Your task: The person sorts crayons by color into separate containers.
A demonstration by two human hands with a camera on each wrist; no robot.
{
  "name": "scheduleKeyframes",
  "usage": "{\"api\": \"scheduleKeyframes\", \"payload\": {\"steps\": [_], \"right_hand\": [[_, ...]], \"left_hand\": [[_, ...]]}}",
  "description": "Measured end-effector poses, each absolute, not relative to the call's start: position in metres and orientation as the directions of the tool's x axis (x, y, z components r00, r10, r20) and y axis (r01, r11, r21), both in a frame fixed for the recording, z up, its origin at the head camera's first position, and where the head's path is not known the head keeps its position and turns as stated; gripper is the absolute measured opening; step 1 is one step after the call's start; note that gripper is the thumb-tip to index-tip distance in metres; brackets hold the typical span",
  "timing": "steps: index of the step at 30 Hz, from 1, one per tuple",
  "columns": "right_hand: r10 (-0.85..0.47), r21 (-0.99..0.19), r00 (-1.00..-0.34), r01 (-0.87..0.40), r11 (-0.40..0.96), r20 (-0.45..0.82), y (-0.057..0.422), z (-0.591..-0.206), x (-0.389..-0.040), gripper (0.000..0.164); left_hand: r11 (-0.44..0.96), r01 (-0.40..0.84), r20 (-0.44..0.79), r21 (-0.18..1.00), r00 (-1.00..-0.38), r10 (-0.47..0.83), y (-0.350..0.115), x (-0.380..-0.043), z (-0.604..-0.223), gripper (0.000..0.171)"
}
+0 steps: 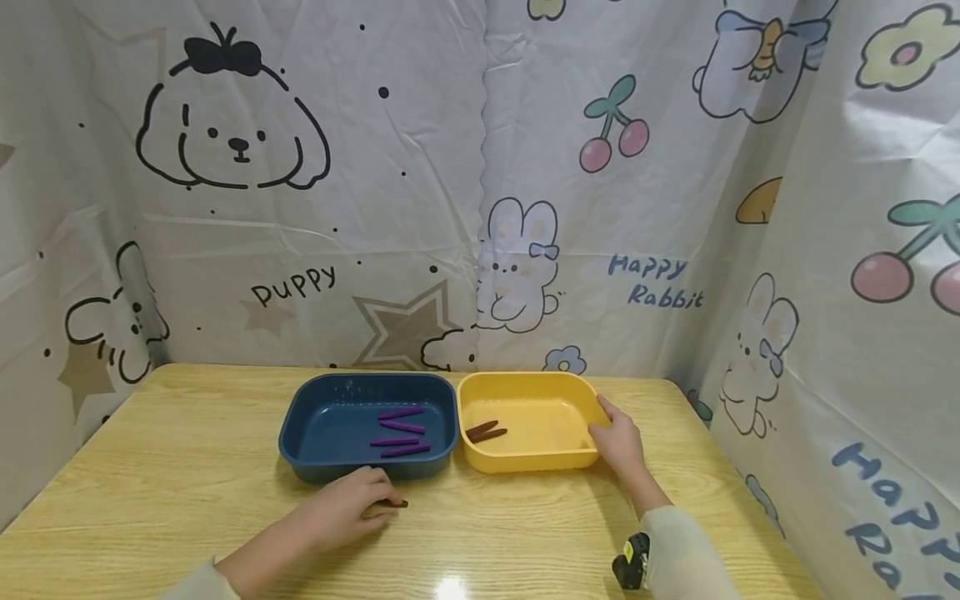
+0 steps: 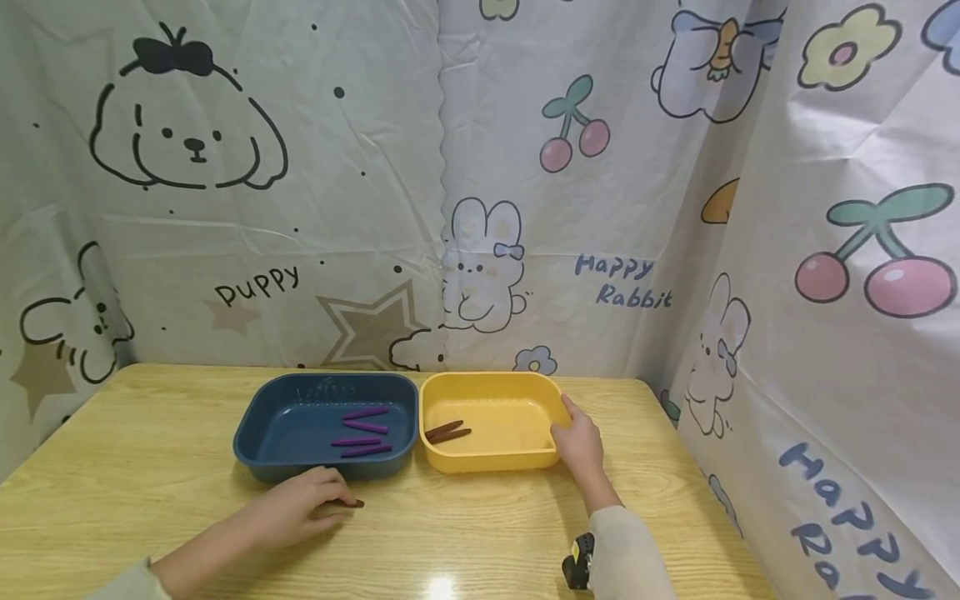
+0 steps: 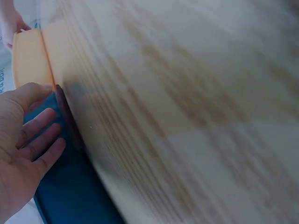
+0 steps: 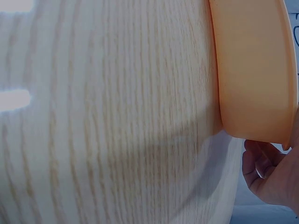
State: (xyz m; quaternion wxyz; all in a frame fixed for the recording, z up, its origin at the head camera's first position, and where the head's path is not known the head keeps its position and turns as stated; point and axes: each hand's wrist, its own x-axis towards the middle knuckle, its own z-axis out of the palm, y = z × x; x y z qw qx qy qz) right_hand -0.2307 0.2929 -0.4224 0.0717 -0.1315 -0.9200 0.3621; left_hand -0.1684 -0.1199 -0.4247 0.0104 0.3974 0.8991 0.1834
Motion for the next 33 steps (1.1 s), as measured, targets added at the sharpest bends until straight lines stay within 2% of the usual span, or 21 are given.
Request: {"api": "scheduleKeyframes", "payload": {"steps": [17,28,33], "right_hand": [[0.300,-0.690,-0.953,0.194,0.697,0.035,0.292,-0.424,-0.230,0.058],[0.302,-0.686,-0.953,0.194,0.701,0.039,0.291,-0.422,-0.230,0.056],[0.302,-0.691,-0.953,0.196,0.696,0.035,0.291,-0.421,-0.229,0.057]], "left_hand": [[0.645,0.735,0.164,0.208,-0.676,0.718,-0.126,-0.174,-0.443,0.016],[0.635,0.731,0.163,0.250,-0.678,0.717,-0.127,-0.174,-0.441,0.011],[0.609,0.751,0.188,0.256,-0.657,0.730,-0.124,-0.172,-0.437,0.011]]}}
